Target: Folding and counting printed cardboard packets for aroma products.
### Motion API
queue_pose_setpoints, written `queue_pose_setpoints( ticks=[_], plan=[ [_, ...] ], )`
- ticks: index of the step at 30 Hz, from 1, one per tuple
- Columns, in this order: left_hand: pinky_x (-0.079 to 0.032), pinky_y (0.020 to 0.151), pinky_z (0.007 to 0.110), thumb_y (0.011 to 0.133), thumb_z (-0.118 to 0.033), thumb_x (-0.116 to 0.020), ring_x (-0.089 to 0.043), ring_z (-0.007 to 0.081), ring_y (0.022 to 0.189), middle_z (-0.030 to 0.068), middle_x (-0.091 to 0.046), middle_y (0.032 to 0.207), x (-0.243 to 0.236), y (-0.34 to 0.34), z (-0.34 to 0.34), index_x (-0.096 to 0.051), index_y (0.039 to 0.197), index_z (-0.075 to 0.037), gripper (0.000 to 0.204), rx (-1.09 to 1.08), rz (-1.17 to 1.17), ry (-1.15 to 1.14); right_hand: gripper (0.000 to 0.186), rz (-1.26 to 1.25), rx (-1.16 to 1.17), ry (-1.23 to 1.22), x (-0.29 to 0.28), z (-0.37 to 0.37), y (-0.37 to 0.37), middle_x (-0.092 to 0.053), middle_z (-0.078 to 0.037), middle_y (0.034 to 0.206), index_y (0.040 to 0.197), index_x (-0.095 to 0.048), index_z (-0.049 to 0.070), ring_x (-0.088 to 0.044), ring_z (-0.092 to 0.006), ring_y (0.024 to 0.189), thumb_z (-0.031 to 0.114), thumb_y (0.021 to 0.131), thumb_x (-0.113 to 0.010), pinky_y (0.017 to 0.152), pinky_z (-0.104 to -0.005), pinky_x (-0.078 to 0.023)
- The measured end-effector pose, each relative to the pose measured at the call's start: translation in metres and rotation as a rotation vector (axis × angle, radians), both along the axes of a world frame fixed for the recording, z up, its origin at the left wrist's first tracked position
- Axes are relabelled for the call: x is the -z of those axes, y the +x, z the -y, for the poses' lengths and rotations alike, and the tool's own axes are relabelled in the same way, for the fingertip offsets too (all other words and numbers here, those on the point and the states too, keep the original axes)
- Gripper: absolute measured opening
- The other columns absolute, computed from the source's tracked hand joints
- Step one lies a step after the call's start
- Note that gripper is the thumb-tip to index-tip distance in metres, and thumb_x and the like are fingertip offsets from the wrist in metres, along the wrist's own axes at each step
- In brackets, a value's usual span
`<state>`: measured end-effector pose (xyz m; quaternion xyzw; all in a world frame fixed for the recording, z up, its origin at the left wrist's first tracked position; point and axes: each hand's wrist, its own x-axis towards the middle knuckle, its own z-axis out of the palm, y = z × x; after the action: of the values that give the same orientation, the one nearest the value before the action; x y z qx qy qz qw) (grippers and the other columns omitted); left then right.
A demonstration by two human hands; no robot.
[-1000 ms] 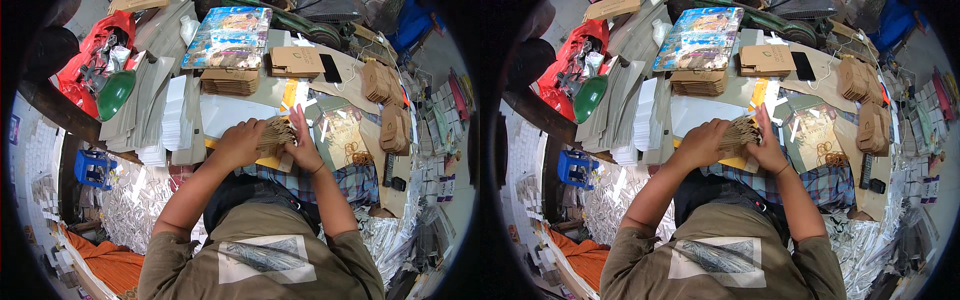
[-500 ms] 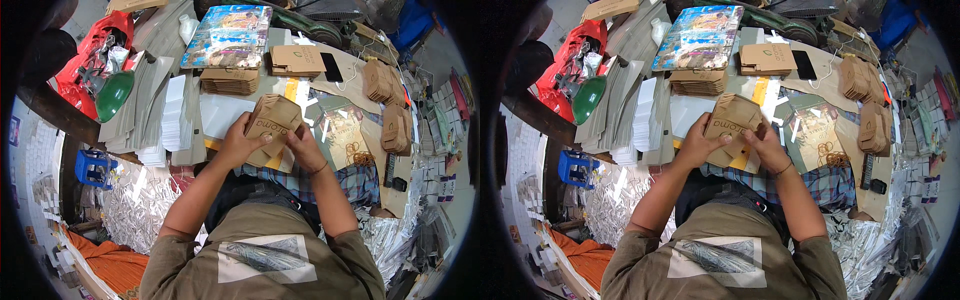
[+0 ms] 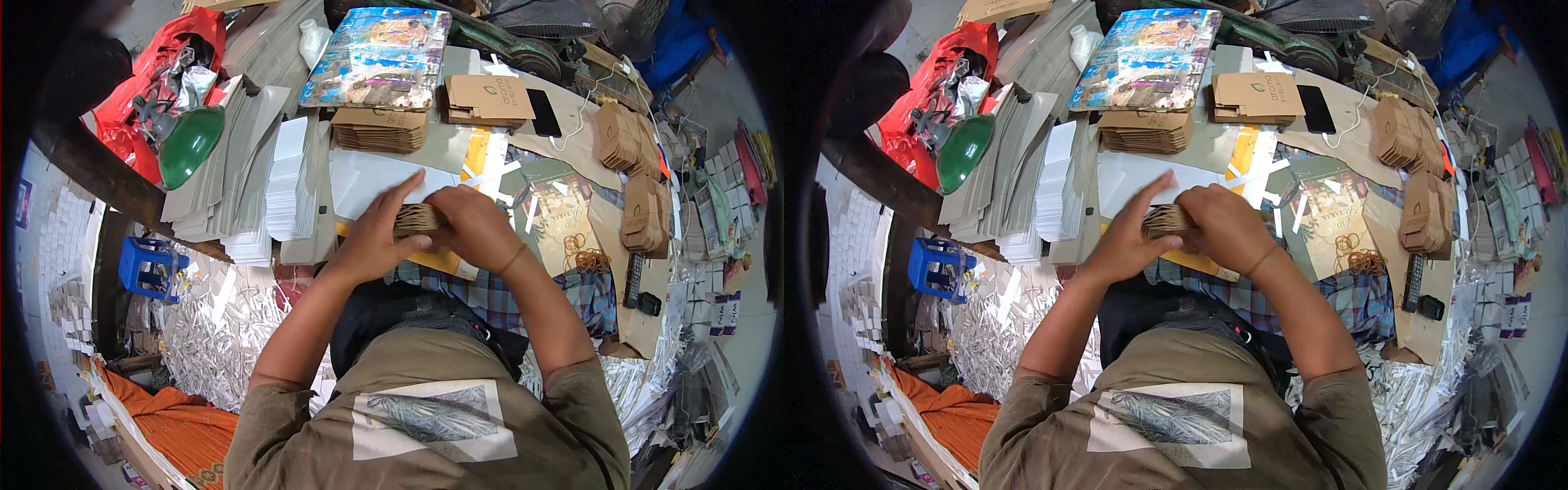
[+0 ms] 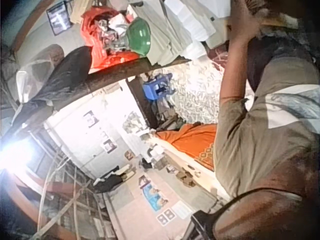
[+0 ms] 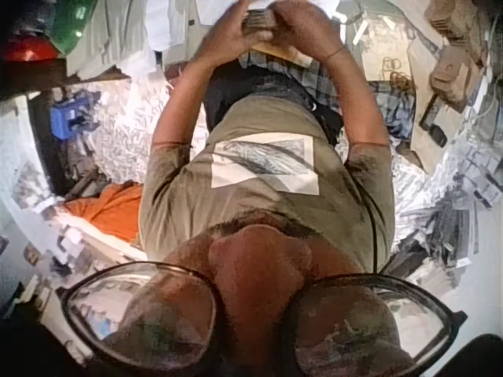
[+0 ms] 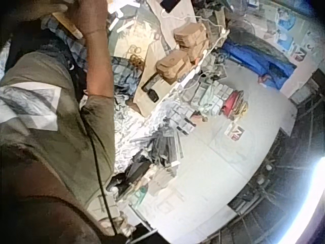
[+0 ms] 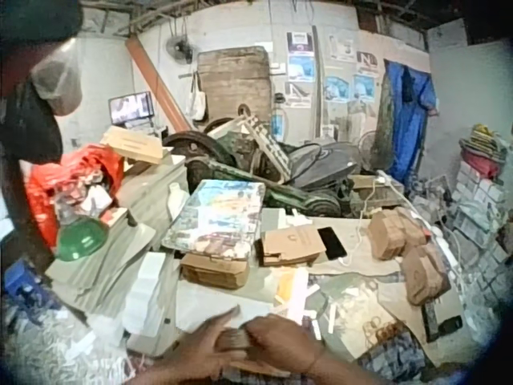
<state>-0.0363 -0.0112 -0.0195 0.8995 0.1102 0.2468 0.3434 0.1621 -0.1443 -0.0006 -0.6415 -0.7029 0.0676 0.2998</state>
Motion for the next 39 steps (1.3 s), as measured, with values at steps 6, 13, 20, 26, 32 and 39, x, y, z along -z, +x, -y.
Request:
queue_pose_setpoints(
  ticks=[6,13,20,26,32,39],
  plan=[
    [-0.055,0.112,0.037,0.094,0.005,-0.08,-0.07,0.0238,0.129,0.0143,-0.073,0.135,0.076,-0.011,-0.019,-0.064,0.145,-0.003,0.053,-0.081,-0.064,-0.421,0.057,0.167,0.135,-0.343,0.016,0.001,0.008,-0.076,-0.018,0.106,0.132,-0.059,0.008,-0.074,-0.041,0.102,0.019,0.085,-0.09,0.092,-0.0501,-0.06],
    [-0.039,0.13,0.042,0.09,-0.009,-0.09,-0.048,0.0296,0.155,0.0177,-0.046,0.168,0.066,0.003,-0.012,-0.025,0.177,-0.01,0.108,-0.031,0.13,-0.542,0.099,-0.976,0.131,0.04,0.086,0.02,0.016,-0.05,-0.014,0.164,0.169,-0.037,0.011,-0.045,-0.0285,0.155,-0.006,0.08,-0.076,0.131,-0.042,-0.035],
    [-0.029,0.135,0.047,0.085,-0.027,-0.095,-0.031,0.0353,0.166,0.0235,-0.03,0.179,0.074,-0.001,-0.011,-0.015,0.18,-0.007,0.126,0.022,0.171,-0.641,0.101,-0.874,0.27,0.127,0.085,0.024,0.006,-0.056,-0.014,0.152,0.17,-0.035,0.011,-0.053,-0.0277,0.144,-0.002,0.08,-0.079,0.129,-0.0436,-0.038],
    [-0.03,0.133,0.049,0.083,-0.031,-0.096,-0.035,0.041,0.162,0.0261,-0.033,0.174,0.058,-0.008,-0.018,-0.011,0.181,-0.007,0.132,-0.031,-0.106,-0.133,0.107,-0.558,0.238,0.175,0.1,0.032,0.009,-0.054,-0.013,0.146,0.173,-0.03,0.01,-0.056,-0.0277,0.136,-0.003,0.082,-0.083,0.125,-0.0427,-0.042],
    [-0.034,0.131,0.051,0.086,-0.032,-0.095,-0.041,0.0447,0.156,0.0274,-0.041,0.165,0.057,-0.002,0.003,-0.005,0.181,-0.009,0.133,-0.116,0.027,-0.231,0.113,-0.861,0.363,0.333,0.097,0.032,-0.022,-0.053,-0.015,0.146,0.176,-0.021,0.01,-0.056,-0.0278,0.134,-0.004,0.083,-0.083,0.122,-0.0438,-0.045],
    [-0.036,0.13,0.048,0.089,-0.033,-0.094,-0.046,0.041,0.152,0.0238,-0.044,0.161,0.061,-0.009,-0.021,-0.003,0.181,-0.007,0.132,-0.044,-0.145,-0.125,0.099,-0.756,0.356,0.215,0.13,0.029,-0.003,-0.055,-0.01,0.132,0.172,-0.031,0.01,-0.057,-0.022,0.124,-0.003,0.088,-0.082,0.114,-0.038,-0.048]
  ],
)
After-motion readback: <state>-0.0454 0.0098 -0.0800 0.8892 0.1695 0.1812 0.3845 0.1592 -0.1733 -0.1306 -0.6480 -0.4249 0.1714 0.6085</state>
